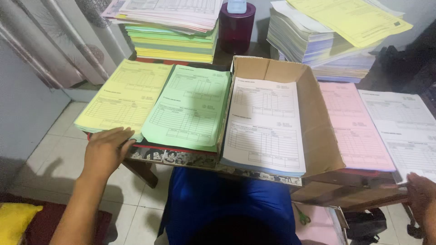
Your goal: Sorting and collating different colored sheets of paper from stacks into a cardboard box
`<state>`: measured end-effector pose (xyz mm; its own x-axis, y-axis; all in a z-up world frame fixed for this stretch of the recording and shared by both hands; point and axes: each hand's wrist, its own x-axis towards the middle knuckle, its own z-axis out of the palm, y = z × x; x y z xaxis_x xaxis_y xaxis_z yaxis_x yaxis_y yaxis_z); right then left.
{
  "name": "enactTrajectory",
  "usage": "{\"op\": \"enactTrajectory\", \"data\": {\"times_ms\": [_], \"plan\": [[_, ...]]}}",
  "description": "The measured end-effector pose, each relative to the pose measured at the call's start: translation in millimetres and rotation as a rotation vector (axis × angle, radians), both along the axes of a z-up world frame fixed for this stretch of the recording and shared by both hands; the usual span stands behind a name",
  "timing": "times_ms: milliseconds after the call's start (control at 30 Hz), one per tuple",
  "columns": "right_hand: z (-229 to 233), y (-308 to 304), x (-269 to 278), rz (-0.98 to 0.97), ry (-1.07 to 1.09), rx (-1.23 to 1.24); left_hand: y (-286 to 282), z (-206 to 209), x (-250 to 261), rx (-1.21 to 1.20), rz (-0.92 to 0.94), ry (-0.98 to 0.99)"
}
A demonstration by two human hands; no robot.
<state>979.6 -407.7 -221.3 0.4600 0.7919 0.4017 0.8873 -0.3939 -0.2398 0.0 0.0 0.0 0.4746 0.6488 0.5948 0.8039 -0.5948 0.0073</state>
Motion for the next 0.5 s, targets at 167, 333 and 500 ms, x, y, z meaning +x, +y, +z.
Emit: {"op": "enactTrajectory", "data": {"times_ms": [167, 333, 500], "plan": [[51, -11, -88, 0.086, 0.395, 0.371, 1, 2, 1, 0.083, -0.037, -0.048], [62, 4, -86, 0.072, 1.354, 0.413, 5, 3, -2, 0.045, -0.044, -0.026], [-3, -13, -31, -0.068, 0.841, 0.394, 1, 11, -2, 0.055, -0.022, 0.013]]}}
